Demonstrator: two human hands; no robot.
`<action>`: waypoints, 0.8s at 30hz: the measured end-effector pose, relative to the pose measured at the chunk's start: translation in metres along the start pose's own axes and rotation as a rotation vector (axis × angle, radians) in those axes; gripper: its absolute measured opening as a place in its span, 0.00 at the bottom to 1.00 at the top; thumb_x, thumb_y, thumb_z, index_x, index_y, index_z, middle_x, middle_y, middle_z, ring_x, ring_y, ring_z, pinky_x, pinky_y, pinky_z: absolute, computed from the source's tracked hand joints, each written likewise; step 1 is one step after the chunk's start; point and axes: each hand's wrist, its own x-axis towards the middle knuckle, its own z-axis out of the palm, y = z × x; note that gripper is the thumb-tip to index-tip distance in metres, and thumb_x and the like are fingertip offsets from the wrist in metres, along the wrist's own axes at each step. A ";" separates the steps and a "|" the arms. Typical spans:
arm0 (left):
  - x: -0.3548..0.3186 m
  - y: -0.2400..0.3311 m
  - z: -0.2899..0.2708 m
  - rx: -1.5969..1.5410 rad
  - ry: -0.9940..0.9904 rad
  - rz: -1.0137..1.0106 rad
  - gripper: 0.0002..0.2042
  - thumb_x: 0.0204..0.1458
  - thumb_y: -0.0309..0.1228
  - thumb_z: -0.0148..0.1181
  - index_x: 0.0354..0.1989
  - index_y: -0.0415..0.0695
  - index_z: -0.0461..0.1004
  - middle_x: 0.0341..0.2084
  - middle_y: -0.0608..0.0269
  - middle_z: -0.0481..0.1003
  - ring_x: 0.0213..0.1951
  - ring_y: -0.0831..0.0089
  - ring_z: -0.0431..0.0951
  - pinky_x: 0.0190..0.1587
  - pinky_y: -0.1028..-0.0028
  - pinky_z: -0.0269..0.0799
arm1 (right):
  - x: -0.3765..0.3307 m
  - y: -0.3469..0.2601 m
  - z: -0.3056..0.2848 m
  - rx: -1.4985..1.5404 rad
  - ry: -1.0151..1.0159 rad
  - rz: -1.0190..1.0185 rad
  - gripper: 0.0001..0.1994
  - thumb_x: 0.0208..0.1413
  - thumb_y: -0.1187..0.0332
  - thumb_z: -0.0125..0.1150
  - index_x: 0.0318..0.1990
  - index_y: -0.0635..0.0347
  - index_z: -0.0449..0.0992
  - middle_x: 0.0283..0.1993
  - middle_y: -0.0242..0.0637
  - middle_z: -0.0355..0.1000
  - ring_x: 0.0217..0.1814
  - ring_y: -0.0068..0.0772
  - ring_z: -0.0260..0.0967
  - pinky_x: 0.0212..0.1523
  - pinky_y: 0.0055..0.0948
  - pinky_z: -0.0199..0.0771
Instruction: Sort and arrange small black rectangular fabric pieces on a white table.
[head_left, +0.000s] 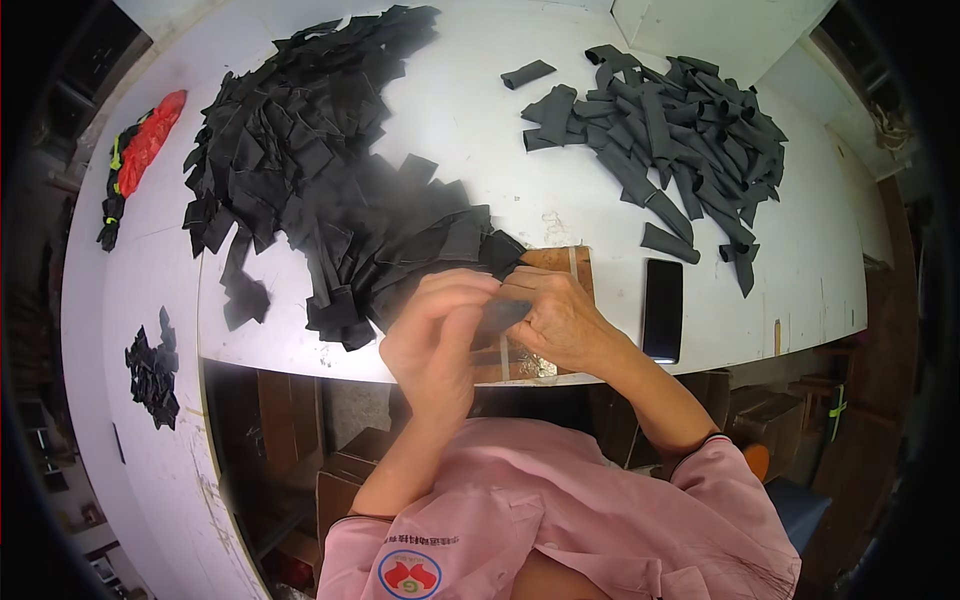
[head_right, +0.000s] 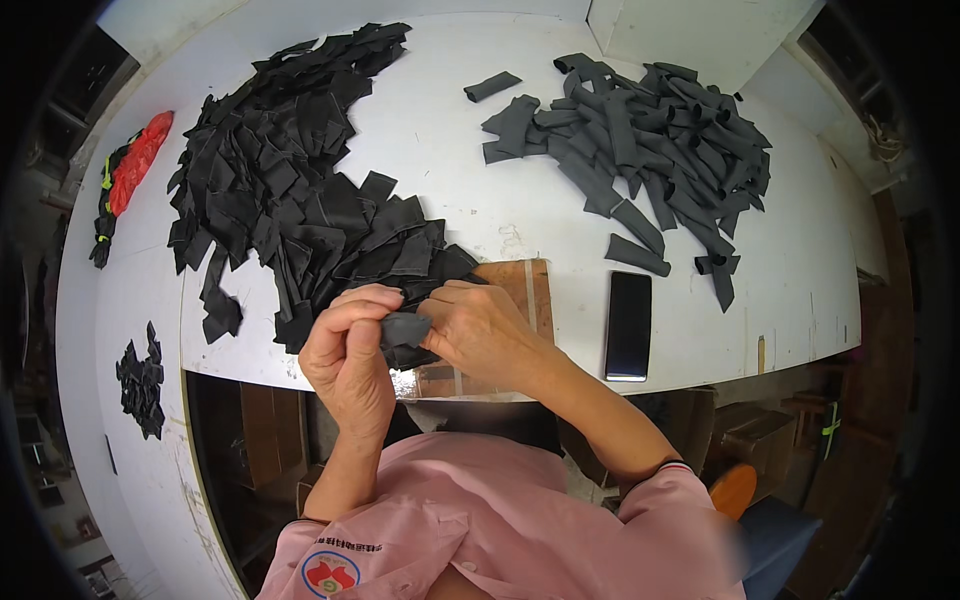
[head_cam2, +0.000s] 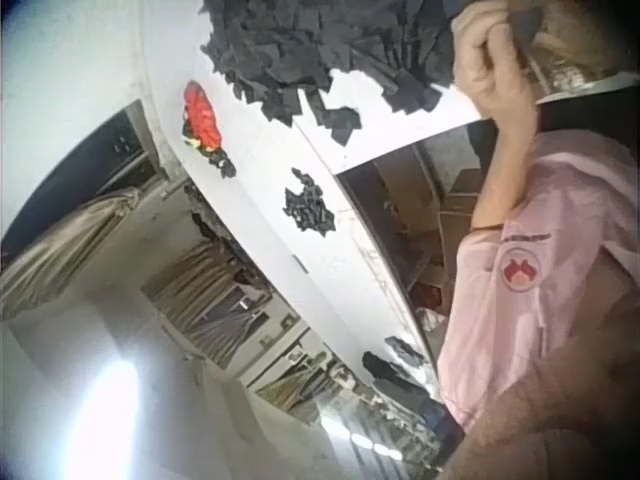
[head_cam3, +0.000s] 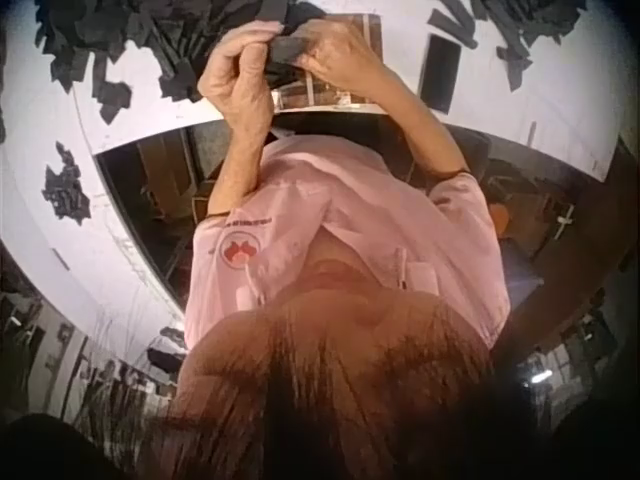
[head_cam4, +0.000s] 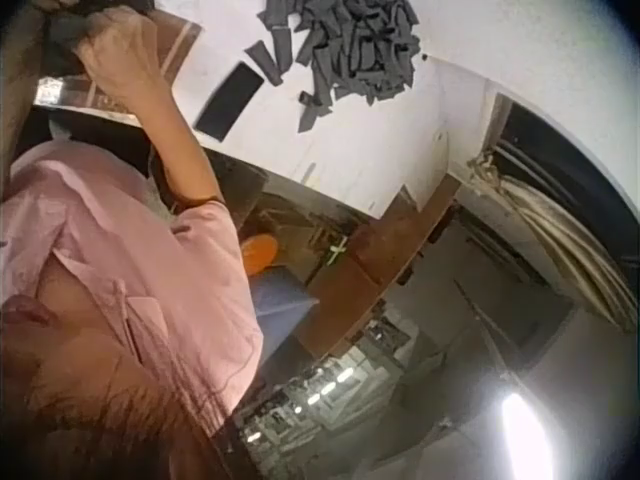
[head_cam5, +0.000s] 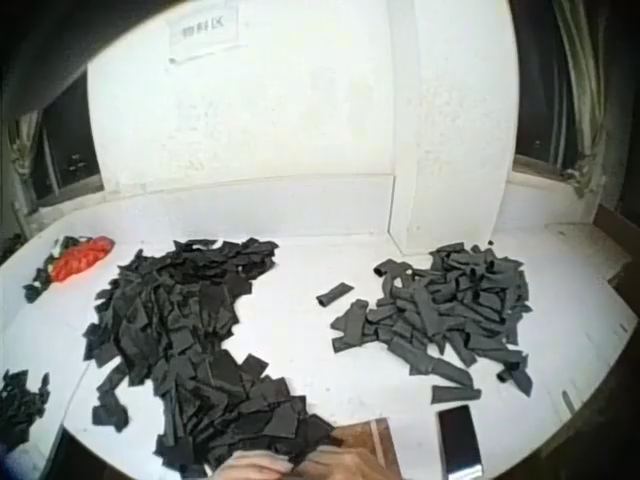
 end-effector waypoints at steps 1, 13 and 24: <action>0.000 0.001 0.002 -0.054 0.076 0.018 0.06 0.50 0.27 0.49 0.30 0.37 0.66 0.31 0.53 0.71 0.38 0.65 0.70 0.45 0.68 0.62 | 0.000 0.000 -0.001 -0.011 0.012 -0.033 0.13 0.44 0.63 0.56 0.18 0.63 0.67 0.20 0.39 0.65 0.27 0.39 0.65 0.27 0.31 0.65; 0.001 0.002 -0.011 -0.167 0.238 -0.172 0.07 0.52 0.29 0.48 0.29 0.37 0.66 0.29 0.56 0.70 0.35 0.71 0.68 0.43 0.73 0.61 | -0.002 0.000 0.022 -0.065 0.008 0.070 0.16 0.46 0.58 0.54 0.17 0.62 0.68 0.18 0.40 0.66 0.23 0.41 0.66 0.22 0.33 0.64; 0.002 0.003 -0.025 0.184 0.011 -0.043 0.03 0.42 0.19 0.52 0.23 0.35 0.72 0.23 0.59 0.73 0.29 0.72 0.71 0.34 0.76 0.65 | -0.013 0.005 0.032 0.020 0.150 0.076 0.14 0.46 0.63 0.55 0.18 0.64 0.66 0.17 0.41 0.62 0.21 0.45 0.62 0.21 0.36 0.61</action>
